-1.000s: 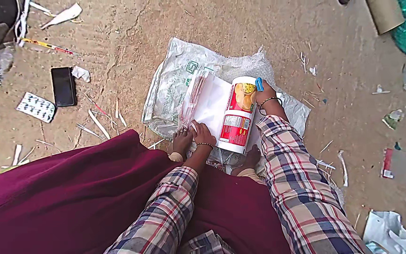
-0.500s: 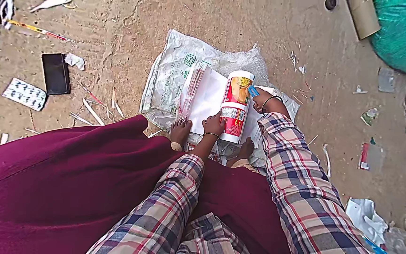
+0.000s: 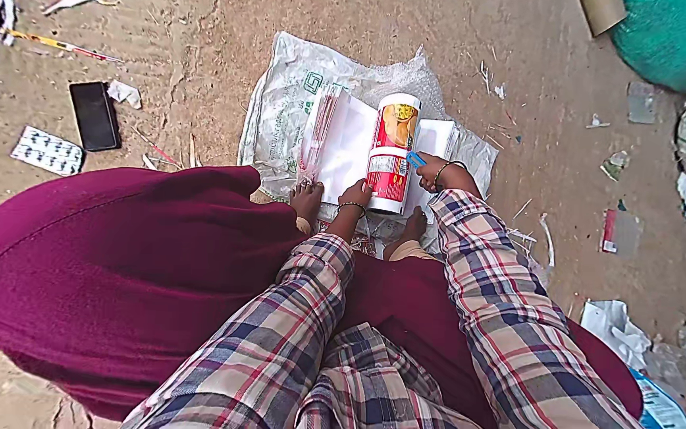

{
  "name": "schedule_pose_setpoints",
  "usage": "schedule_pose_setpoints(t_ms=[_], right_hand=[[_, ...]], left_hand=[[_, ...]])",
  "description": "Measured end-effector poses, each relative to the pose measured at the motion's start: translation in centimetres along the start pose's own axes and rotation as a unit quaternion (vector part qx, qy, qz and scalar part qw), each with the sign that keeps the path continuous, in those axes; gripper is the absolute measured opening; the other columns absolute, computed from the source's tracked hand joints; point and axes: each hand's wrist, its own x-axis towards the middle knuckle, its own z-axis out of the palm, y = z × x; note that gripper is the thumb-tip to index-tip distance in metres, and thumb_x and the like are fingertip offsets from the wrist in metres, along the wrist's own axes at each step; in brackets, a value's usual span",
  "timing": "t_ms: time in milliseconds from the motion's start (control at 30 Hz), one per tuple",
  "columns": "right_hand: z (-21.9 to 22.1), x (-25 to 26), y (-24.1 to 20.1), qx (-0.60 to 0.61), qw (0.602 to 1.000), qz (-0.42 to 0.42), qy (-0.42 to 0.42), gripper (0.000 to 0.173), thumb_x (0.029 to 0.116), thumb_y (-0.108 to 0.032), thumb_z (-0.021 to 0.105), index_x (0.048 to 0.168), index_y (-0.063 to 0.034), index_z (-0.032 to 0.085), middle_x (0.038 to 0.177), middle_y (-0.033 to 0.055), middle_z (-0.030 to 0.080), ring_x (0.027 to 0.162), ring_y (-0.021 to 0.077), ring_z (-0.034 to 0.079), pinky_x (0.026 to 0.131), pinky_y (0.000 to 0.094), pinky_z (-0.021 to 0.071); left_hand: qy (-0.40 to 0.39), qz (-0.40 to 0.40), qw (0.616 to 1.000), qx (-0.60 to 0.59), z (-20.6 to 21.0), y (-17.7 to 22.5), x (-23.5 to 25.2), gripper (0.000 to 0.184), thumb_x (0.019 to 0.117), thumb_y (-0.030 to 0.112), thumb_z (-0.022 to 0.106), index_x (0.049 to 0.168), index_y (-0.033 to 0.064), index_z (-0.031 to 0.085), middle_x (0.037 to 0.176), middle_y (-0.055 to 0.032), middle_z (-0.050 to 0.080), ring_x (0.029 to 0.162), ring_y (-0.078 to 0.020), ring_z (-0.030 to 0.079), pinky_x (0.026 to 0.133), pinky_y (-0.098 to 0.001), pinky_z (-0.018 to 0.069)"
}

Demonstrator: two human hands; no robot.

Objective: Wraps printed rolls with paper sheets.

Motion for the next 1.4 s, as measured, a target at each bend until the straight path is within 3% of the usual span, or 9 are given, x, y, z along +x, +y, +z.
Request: schedule_pose_setpoints(t_ms=[200, 400, 633, 800, 1000, 1167, 1233, 1300, 1400], right_hand=[[1.6, -1.9, 1.5, -0.014, 1.0, 0.0, -0.021, 0.059, 0.1105, -0.012, 0.038, 0.164, -0.0277, 0.018, 0.088, 0.01, 0.05, 0.059, 0.015, 0.042, 0.053, 0.0306, 0.0382], [4.0, -4.5, 3.8, -0.009, 0.999, -0.008, -0.038, 0.065, 0.1112, -0.015, 0.039, 0.167, -0.0271, 0.009, 0.093, 0.0127, 0.053, 0.062, 0.0167, 0.044, 0.056, 0.0318, 0.0405], [7.4, -8.5, 6.3, -0.015, 0.997, -0.003, -0.082, 0.058, 0.1099, -0.015, 0.043, 0.164, -0.0276, 0.026, 0.089, 0.0122, 0.055, 0.057, 0.0154, 0.045, 0.052, 0.0308, 0.0399], [5.9, -10.8, 7.5, 0.126, 0.991, -0.017, 0.048, 0.062, 0.1093, -0.016, 0.045, 0.166, -0.0254, 0.023, 0.101, 0.0173, 0.06, 0.065, 0.0205, 0.05, 0.058, 0.0368, 0.0444], [7.0, -7.1, 8.8, 0.296, 0.928, -0.04, 0.223, 0.048, 0.1027, -0.015, 0.059, 0.147, -0.0045, 0.045, 0.102, 0.0186, 0.067, 0.072, 0.0245, 0.064, 0.065, 0.0412, 0.0546], [8.9, -3.7, 9.1, 0.423, 0.872, -0.066, 0.237, 0.04, 0.1033, -0.007, 0.056, 0.142, -0.0018, 0.045, 0.085, 0.0103, 0.066, 0.054, 0.0117, 0.055, 0.05, 0.0278, 0.0474], [8.9, -3.0, 9.3, 0.454, 0.852, -0.068, 0.251, 0.04, 0.1031, -0.007, 0.056, 0.141, -0.0025, 0.045, 0.084, 0.0096, 0.066, 0.053, 0.0112, 0.054, 0.049, 0.0274, 0.046], [8.8, -2.7, 9.5, 0.485, 0.83, -0.068, 0.267, 0.04, 0.1044, -0.008, 0.055, 0.143, -0.0028, 0.044, 0.084, 0.0091, 0.065, 0.052, 0.0109, 0.054, 0.048, 0.0264, 0.0461], [8.4, -2.5, 9.5, 0.522, 0.802, -0.073, 0.281, 0.039, 0.1057, -0.008, 0.053, 0.143, -0.0024, 0.042, 0.084, 0.0095, 0.064, 0.052, 0.0105, 0.055, 0.046, 0.0246, 0.0454]], left_hand=[[0.009, -0.007, 1.0, -0.004, -0.6, -1.1, -1.3, 0.052, 0.112, 0.041, 0.036, 0.147, 0.0087, 0.055, 0.142, -0.02, 0.061, 0.137, -0.0382, 0.054, 0.113, -0.0651, 0.0363], [0.029, -0.019, 0.999, -0.005, -1.4, -0.9, -2.3, 0.051, 0.1127, 0.039, 0.035, 0.143, 0.0054, 0.057, 0.141, -0.0223, 0.061, 0.136, -0.0383, 0.055, 0.113, -0.0628, 0.0383], [0.118, 0.032, 0.991, -0.062, -1.8, 1.6, -3.1, 0.043, 0.1119, 0.032, 0.039, 0.137, 0.0042, 0.061, 0.129, -0.0191, 0.069, 0.125, -0.0358, 0.063, 0.108, -0.0598, 0.044], [0.121, 0.094, 0.988, -0.01, -1.0, 3.1, -3.3, 0.036, 0.1076, 0.026, 0.049, 0.134, 0.005, 0.063, 0.129, -0.0169, 0.068, 0.122, -0.0348, 0.064, 0.104, -0.0578, 0.0473], [0.074, 0.228, 0.942, 0.235, 3.5, 3.2, -4.2, 0.059, 0.0964, 0.04, 0.07, 0.151, 0.0252, 0.053, 0.17, -0.0152, 0.023, 0.153, -0.0463, 0.024, 0.108, -0.066, 0.0381], [0.034, 0.321, 0.903, 0.282, 4.8, 2.7, -4.1, 0.032, 0.0981, 0.03, 0.068, 0.129, 0.0235, 0.071, 0.172, -0.0048, 0.023, 0.159, -0.0389, 0.009, 0.123, -0.0647, 0.012], [-0.016, 0.363, 0.895, 0.26, 4.7, 3.1, -4.1, 0.021, 0.1004, 0.018, 0.064, 0.117, 0.0127, 0.076, 0.161, -0.0073, 0.045, 0.158, -0.0364, 0.019, 0.124, -0.0648, 0.0057], [-0.032, 0.409, 0.868, 0.278, 4.9, 2.7, -4.3, 0.022, 0.1017, 0.006, 0.056, 0.113, 0.0046, 0.075, 0.132, -0.0118, 0.07, 0.146, -0.0327, 0.046, 0.126, -0.0553, 0.0187], [-0.006, 0.466, 0.835, 0.292, 5.4, 0.6, -5.6, 0.023, 0.0989, 0.0, 0.053, 0.109, 0.0004, 0.074, 0.114, -0.0157, 0.076, 0.123, -0.0337, 0.066, 0.115, -0.0495, 0.0408]])
